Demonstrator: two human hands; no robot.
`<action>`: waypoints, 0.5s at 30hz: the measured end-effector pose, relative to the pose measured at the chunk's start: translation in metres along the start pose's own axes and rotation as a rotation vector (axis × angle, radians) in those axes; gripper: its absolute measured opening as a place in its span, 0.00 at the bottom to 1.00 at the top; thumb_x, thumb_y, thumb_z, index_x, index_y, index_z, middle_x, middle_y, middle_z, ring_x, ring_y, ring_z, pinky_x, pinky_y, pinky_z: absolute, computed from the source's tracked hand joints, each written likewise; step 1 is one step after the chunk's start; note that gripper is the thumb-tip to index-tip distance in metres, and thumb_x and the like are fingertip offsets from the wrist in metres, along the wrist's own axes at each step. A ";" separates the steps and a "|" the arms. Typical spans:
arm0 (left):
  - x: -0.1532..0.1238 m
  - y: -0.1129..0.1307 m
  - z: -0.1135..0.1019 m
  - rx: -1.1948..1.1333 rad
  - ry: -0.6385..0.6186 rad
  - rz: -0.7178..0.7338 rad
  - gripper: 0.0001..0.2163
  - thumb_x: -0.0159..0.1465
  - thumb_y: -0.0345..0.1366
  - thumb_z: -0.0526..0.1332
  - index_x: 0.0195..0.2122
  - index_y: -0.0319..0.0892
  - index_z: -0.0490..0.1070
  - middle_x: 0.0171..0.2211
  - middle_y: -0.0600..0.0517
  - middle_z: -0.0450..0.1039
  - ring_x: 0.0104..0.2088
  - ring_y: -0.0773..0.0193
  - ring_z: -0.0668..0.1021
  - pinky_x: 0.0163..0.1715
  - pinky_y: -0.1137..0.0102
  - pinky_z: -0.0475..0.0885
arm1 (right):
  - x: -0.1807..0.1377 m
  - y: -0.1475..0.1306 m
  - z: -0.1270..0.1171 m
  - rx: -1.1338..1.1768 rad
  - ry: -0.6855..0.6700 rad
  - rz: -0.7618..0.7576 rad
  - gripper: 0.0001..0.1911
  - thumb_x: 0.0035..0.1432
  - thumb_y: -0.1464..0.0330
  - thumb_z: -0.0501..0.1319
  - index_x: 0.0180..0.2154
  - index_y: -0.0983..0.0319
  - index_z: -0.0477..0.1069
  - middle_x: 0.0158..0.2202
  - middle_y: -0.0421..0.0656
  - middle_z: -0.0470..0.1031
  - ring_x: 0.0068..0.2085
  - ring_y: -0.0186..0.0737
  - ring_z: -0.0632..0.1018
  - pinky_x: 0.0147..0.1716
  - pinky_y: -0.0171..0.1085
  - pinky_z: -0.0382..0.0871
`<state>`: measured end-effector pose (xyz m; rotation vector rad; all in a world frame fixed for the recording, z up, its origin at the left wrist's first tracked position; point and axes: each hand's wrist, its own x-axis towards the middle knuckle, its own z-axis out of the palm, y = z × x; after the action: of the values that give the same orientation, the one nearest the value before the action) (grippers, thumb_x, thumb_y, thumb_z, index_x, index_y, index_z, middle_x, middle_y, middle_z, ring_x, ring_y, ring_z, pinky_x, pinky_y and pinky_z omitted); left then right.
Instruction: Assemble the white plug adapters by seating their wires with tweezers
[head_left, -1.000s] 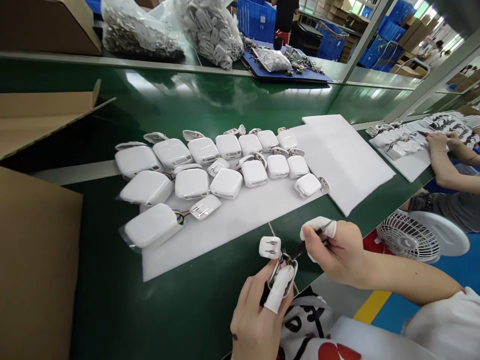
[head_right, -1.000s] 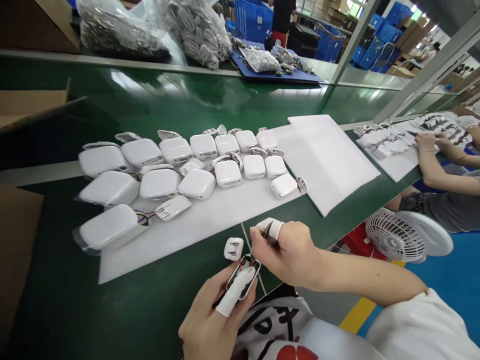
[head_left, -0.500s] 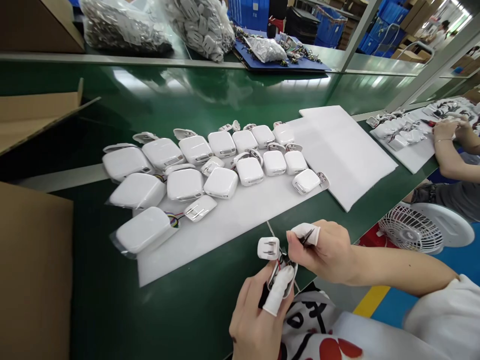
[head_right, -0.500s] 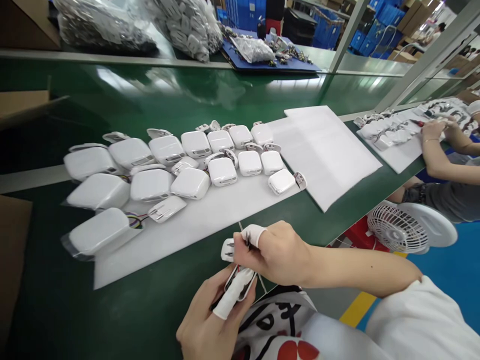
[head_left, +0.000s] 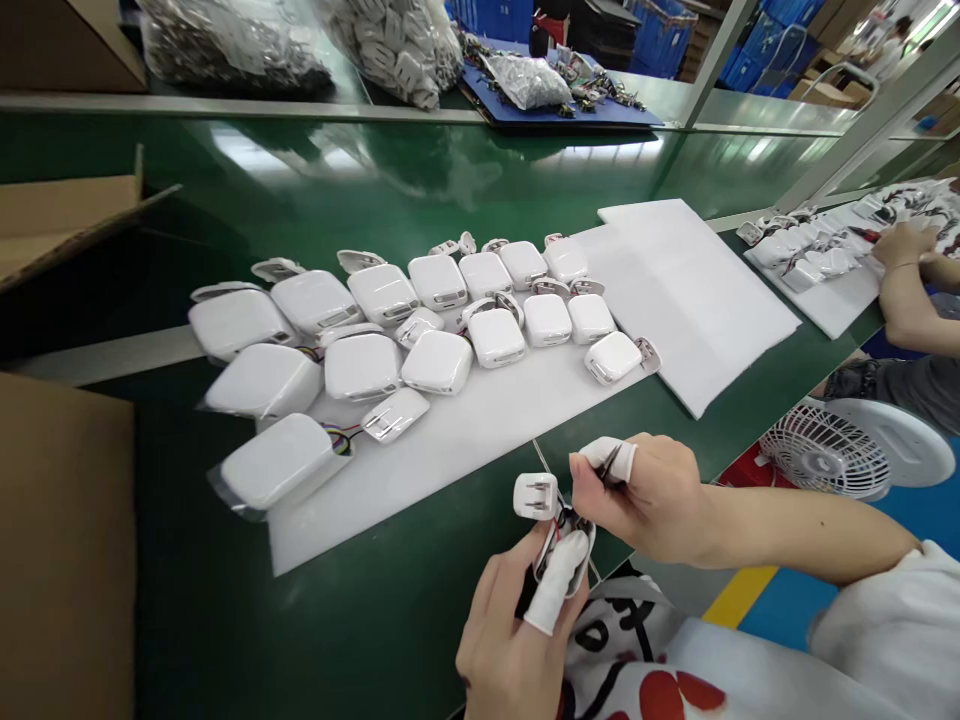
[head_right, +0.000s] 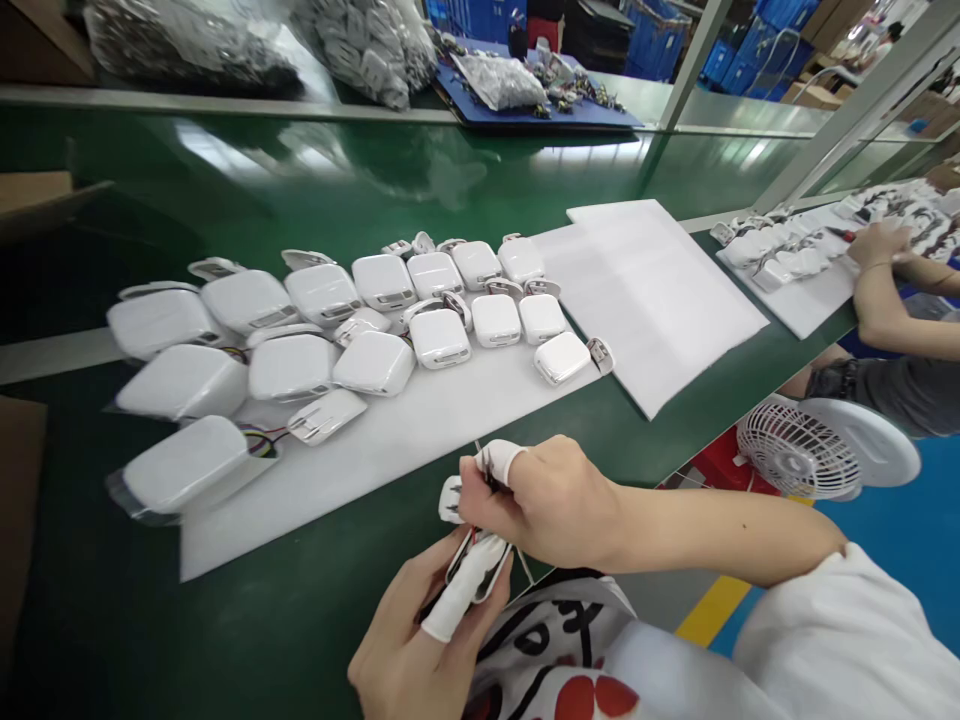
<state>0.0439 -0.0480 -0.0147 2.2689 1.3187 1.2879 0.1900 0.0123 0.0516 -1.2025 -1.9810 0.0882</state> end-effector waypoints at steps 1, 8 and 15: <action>0.000 0.000 0.000 0.002 -0.002 0.000 0.12 0.54 0.25 0.66 0.40 0.38 0.72 0.37 0.44 0.74 0.31 0.64 0.75 0.32 0.70 0.73 | -0.001 0.001 0.002 0.012 0.006 -0.007 0.18 0.64 0.72 0.52 0.22 0.59 0.50 0.14 0.30 0.53 0.16 0.26 0.52 0.14 0.30 0.47; 0.001 -0.001 0.001 -0.006 0.025 0.008 0.13 0.53 0.23 0.66 0.40 0.39 0.72 0.36 0.45 0.74 0.30 0.64 0.75 0.30 0.70 0.73 | -0.003 0.004 0.006 0.041 0.021 -0.060 0.19 0.64 0.73 0.52 0.23 0.59 0.47 0.16 0.30 0.49 0.17 0.26 0.50 0.14 0.31 0.45; 0.001 -0.001 0.001 -0.031 0.014 0.027 0.13 0.53 0.22 0.66 0.39 0.38 0.71 0.37 0.44 0.74 0.31 0.63 0.74 0.30 0.69 0.72 | -0.004 0.000 0.000 -0.122 -0.113 -0.112 0.18 0.65 0.73 0.48 0.23 0.59 0.50 0.14 0.31 0.51 0.16 0.28 0.51 0.14 0.34 0.44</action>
<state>0.0443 -0.0461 -0.0158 2.2682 1.2687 1.3263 0.1908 0.0089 0.0489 -1.1828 -2.1753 -0.0221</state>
